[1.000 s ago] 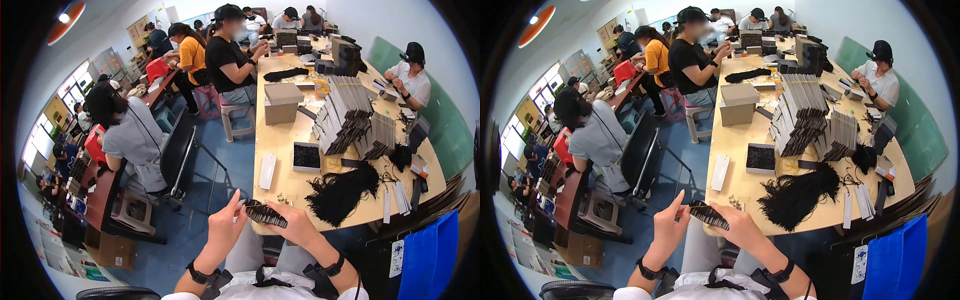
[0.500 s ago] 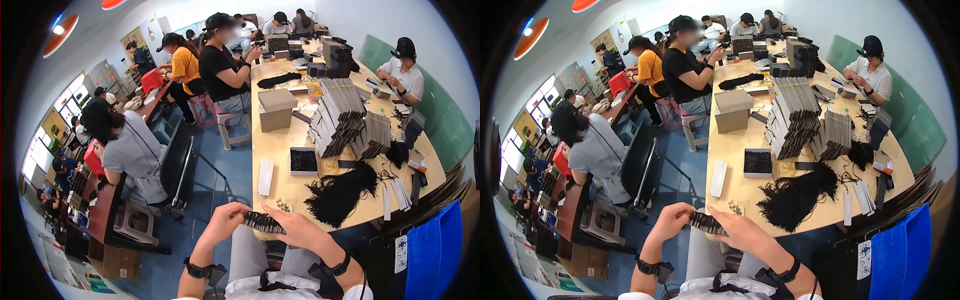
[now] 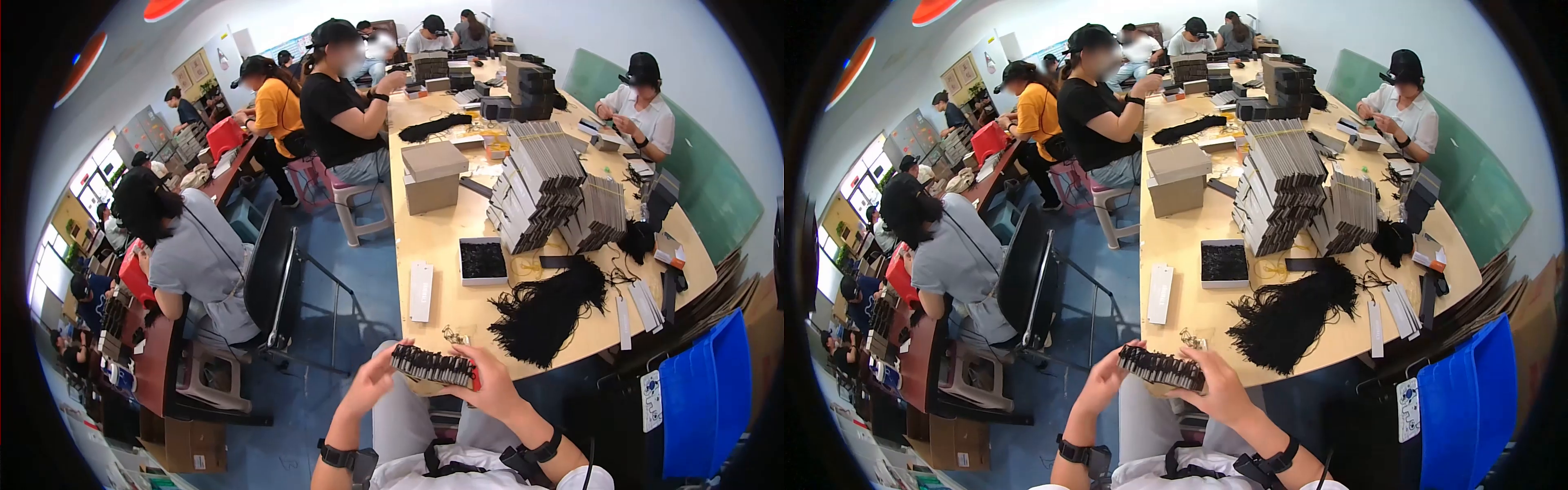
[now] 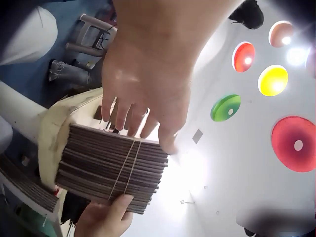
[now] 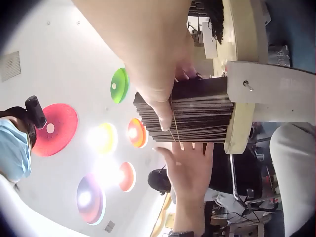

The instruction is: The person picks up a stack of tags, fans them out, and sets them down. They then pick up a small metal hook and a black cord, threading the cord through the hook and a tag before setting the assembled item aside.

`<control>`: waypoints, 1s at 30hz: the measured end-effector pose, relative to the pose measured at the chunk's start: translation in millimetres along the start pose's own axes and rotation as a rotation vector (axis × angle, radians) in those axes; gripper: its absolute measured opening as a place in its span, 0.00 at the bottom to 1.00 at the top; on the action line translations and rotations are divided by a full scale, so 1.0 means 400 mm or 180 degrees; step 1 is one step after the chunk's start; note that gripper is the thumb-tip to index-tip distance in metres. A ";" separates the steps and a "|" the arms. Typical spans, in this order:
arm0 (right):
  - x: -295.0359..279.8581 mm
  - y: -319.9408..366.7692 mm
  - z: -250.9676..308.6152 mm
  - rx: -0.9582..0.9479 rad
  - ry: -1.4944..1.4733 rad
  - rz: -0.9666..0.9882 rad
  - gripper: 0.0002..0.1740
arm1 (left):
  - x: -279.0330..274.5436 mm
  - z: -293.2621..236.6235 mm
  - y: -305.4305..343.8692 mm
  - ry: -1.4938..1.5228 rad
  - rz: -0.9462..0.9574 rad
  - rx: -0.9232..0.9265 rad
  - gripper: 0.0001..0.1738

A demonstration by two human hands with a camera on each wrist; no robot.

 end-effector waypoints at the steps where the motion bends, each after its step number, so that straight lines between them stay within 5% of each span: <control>1: 0.029 0.013 -0.022 0.0419 -0.0446 0.0462 0.36 | 0.025 0.004 0.005 -0.0042 0.0216 0.0147 0.29; 3: 0.042 0.022 -0.032 0.0448 -0.0431 0.0586 0.37 | 0.046 0.027 0.003 -0.0460 0.0371 0.0192 0.39; 10: 0.038 0.016 -0.038 0.0215 -0.0660 0.0855 0.45 | 0.033 0.040 0.008 -0.1167 0.0145 0.0290 0.34; 15: 0.061 0.027 -0.080 0.0731 -0.0661 0.1511 0.49 | 0.047 0.023 0.008 -0.1929 0.0425 0.0875 0.37; 20: 0.052 0.015 -0.074 0.0695 -0.0853 0.1790 0.54 | 0.085 0.019 0.002 -0.1646 0.0494 0.0576 0.37; 22: -0.024 -0.034 -0.003 -0.0023 -0.0739 0.0685 0.48 | 0.082 0.039 -0.004 -0.1398 0.0590 0.0402 0.36; 23: -0.040 -0.052 0.026 -0.0016 -0.0746 0.0708 0.48 | 0.074 0.063 -0.001 -0.1675 0.0662 0.0446 0.39; 25: -0.084 -0.091 0.108 -0.0809 0.0834 0.0077 0.36 | 0.075 0.072 0.002 -0.1941 0.0726 0.0268 0.42; 28: -0.035 -0.098 0.121 -0.0978 0.1146 0.0788 0.27 | 0.082 0.055 0.003 -0.2178 0.0776 0.0420 0.42; 30: -0.033 -0.103 0.114 -0.1028 0.1091 0.0694 0.23 | 0.083 0.054 0.000 -0.2053 0.0768 0.0367 0.43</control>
Point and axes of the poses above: each hand's wrist, its own y-axis away from the middle knuckle, its own x-axis out of the palm, z = x × y, the point moved 6 cm from there along -y, towards the middle knuckle, and after that the axes turned 14 degrees about y, right-handed, at the moved point
